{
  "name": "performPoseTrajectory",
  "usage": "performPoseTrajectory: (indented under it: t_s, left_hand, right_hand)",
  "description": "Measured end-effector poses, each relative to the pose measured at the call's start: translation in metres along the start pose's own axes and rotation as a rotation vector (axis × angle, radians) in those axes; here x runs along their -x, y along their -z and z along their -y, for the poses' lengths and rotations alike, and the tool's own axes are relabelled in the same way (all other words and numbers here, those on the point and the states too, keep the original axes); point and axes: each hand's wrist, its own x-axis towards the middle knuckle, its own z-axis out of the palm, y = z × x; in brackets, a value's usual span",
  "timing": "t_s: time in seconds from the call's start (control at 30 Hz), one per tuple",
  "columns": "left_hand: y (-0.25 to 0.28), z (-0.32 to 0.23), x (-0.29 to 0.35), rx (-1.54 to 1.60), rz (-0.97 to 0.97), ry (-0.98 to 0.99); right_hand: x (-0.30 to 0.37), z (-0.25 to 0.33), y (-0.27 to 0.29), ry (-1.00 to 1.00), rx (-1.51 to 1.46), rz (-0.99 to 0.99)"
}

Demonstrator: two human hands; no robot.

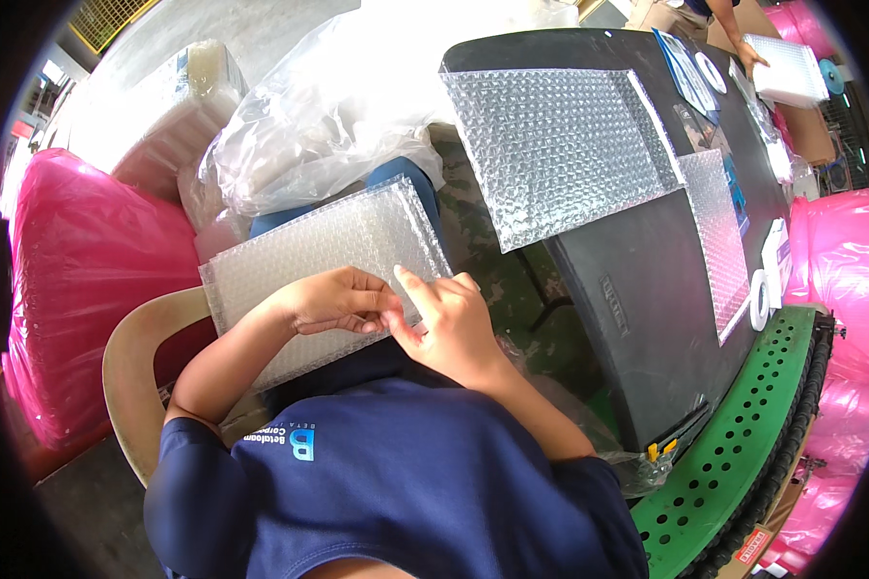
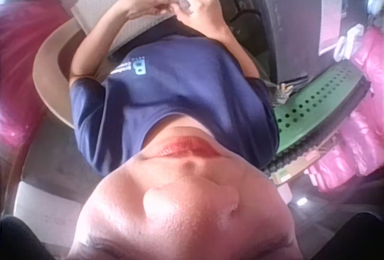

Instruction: The person wraps rectangular items in bubble wrap and secures them with clear packing tape. They repeatedly pull tape from a roll, apply it to the edges of the bubble wrap, and tear it off by hand. The wrapped packages are placed on a table or stacked nearby.

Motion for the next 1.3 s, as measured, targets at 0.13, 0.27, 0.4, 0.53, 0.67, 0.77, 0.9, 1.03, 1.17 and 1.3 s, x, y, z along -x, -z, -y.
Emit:
performPoseTrajectory:
  t_s: [0.13, 0.27, 0.4, 0.53, 0.67, 0.77, 0.9, 1.03, 1.17, 1.3]
  left_hand:
    - [0.002, 0.007, -0.001, -0.115, 0.049, 0.137]
    - [0.002, 0.027, -0.003, -0.086, 0.088, 0.182]
    - [0.002, 0.035, -0.001, -0.229, 0.017, -0.048]
    - [-0.009, 0.002, 0.024, -0.722, -0.214, -0.314]
    - [-0.004, -0.026, 0.023, -0.884, -0.512, -0.499]
    - [0.019, -0.052, 0.008, -0.923, -0.54, -0.506]
    - [0.042, -0.082, -0.01, -1.121, -0.364, -0.479]
    - [0.046, -0.092, -0.031, -1.386, -0.469, -0.644]
    - [0.055, -0.102, -0.039, -1.297, -0.426, -0.615]
    - [0.058, -0.098, -0.046, -1.187, -0.425, -0.578]
  right_hand:
    - [0.012, -0.002, -0.007, 0.03, -0.032, 0.099]
    - [0.025, -0.003, -0.013, 0.02, -0.035, 0.223]
    - [0.032, 0.0, -0.002, -0.005, 0.009, 0.311]
    - [0.048, -0.013, 0.012, -0.13, -0.103, 0.355]
    - [0.059, -0.008, 0.028, -0.326, -0.357, 0.276]
    - [0.064, -0.01, 0.021, -0.258, -0.381, 0.108]
    - [0.063, -0.007, 0.021, -0.274, -0.308, 0.1]
    - [0.066, -0.014, 0.02, -0.263, -0.257, 0.122]
    - [0.065, -0.014, 0.017, -0.281, -0.251, 0.103]
    - [0.067, -0.018, 0.015, -0.297, -0.228, 0.161]
